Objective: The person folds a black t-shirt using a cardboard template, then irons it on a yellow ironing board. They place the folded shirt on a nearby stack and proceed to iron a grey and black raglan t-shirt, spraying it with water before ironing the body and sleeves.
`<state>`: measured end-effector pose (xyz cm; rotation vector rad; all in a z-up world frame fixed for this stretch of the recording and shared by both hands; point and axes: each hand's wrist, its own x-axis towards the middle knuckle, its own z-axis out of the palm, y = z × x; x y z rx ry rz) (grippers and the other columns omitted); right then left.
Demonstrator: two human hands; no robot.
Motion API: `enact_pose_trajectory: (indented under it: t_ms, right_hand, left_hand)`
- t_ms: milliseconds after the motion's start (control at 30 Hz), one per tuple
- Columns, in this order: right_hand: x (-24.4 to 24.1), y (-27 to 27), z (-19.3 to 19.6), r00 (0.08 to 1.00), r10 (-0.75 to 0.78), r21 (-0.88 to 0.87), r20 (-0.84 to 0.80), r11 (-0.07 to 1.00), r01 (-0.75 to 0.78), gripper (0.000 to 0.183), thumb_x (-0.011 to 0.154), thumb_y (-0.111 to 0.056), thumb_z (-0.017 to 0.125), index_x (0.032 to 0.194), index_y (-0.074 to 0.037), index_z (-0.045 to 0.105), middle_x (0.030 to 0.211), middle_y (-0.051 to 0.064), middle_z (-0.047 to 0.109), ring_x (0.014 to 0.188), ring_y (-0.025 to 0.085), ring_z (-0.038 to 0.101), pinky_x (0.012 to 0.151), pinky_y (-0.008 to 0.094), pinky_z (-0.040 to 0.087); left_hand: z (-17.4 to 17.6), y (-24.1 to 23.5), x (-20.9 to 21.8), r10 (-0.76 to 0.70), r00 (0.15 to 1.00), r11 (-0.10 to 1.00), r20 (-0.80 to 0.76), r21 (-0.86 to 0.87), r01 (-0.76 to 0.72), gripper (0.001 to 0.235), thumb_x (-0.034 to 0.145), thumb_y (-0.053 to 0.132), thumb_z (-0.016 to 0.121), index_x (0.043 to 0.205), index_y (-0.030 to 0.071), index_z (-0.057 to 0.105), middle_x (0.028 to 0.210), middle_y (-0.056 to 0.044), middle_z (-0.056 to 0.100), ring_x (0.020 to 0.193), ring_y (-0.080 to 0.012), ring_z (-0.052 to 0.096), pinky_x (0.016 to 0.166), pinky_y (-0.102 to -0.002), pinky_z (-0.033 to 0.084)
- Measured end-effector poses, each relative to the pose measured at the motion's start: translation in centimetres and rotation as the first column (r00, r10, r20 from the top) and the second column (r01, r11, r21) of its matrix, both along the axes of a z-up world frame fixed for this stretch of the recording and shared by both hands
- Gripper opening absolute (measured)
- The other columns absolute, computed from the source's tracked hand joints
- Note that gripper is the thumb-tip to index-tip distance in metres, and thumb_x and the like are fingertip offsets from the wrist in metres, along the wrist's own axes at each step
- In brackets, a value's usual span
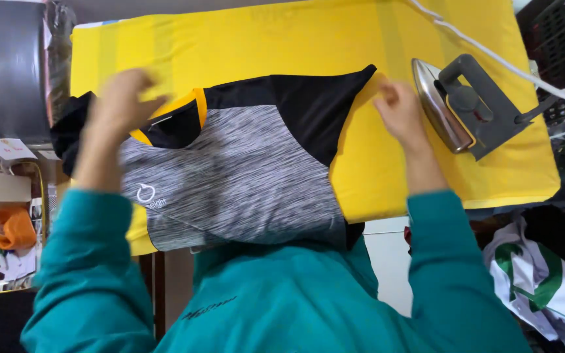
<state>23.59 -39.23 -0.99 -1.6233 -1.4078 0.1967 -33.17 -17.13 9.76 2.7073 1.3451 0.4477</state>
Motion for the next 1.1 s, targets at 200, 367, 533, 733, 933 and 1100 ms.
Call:
enact_pose_trajectory:
  t_ms: [200,367,533,733,933,1100]
  right_hand:
    - [-1.8,5.5,3.4,0.962,0.269,0.156,-0.038,0.953,-0.26,0.067,0.077,0.005,0.074,0.141,0.006,0.057,0.128,0.014,0.063,0.115,0.022,0.06,0.093,0.034,0.051]
    - [0.0,1.5,6.8,0.943,0.322,-0.302,-0.082,0.894,-0.332,0.041,0.081,-0.005,0.078,0.121,-0.001,0.072,0.094,0.006,0.067,0.087,0.016,0.063,0.079,0.031,0.051]
    - [-2.5,-6.3,15.7,0.899,0.399,-0.258,0.182,0.901,-0.348,0.022,0.084,-0.007,0.083,0.102,0.0,0.072,0.096,0.011,0.069,0.087,0.018,0.064,0.075,0.032,0.05]
    - [-1.4,-9.2,16.1,0.824,0.318,0.014,-0.468,0.936,-0.353,0.017,0.095,-0.001,0.073,0.111,-0.003,0.068,0.101,0.0,0.071,0.094,0.007,0.066,0.091,0.023,0.053]
    - [1.2,-0.8,5.6,0.91,0.131,-0.076,-0.393,0.982,-0.174,0.015,0.098,-0.001,0.077,0.111,-0.001,0.07,0.101,-0.001,0.071,0.092,0.005,0.065,0.084,0.021,0.053]
    - [-2.5,0.3,7.3,0.903,-0.004,-0.153,-0.429,0.986,-0.068,0.029,0.097,-0.008,0.078,0.124,-0.007,0.067,0.093,0.002,0.069,0.082,0.007,0.061,0.071,0.022,0.045]
  left_hand:
    - [-7.1,-0.7,18.4,-0.398,0.872,0.907,0.283,0.263,0.329,0.073,0.064,0.028,0.093,0.122,-0.006,0.063,0.111,-0.023,0.065,0.102,-0.0429,0.057,0.088,-0.052,0.052]
    - [-4.9,0.2,20.0,-0.291,0.917,0.907,0.272,-0.227,0.355,0.034,0.073,0.019,0.091,0.095,0.003,0.071,0.089,-0.012,0.071,0.087,-0.0292,0.065,0.076,-0.04,0.054]
    - [3.5,-3.6,18.3,-0.304,0.718,0.532,0.626,-0.513,0.673,0.021,0.086,0.009,0.083,0.094,0.004,0.064,0.085,0.001,0.067,0.082,-0.0072,0.064,0.074,-0.025,0.053]
    - [5.7,-3.7,17.1,-0.222,0.589,0.384,0.777,-0.485,0.785,0.021,0.093,0.005,0.082,0.095,0.005,0.061,0.086,0.007,0.06,0.083,-0.0025,0.059,0.073,-0.021,0.048]
    - [-1.1,0.5,18.3,-0.234,0.847,0.736,0.477,-0.482,0.475,0.017,0.089,0.01,0.081,0.096,0.004,0.068,0.074,0.0,0.067,0.069,-0.0082,0.059,0.061,-0.027,0.045]
    - [-6.6,3.3,18.8,-0.175,0.912,0.846,0.371,-0.417,0.332,0.017,0.085,0.016,0.083,0.098,0.007,0.075,0.072,-0.007,0.068,0.065,-0.0155,0.063,0.058,-0.033,0.048]
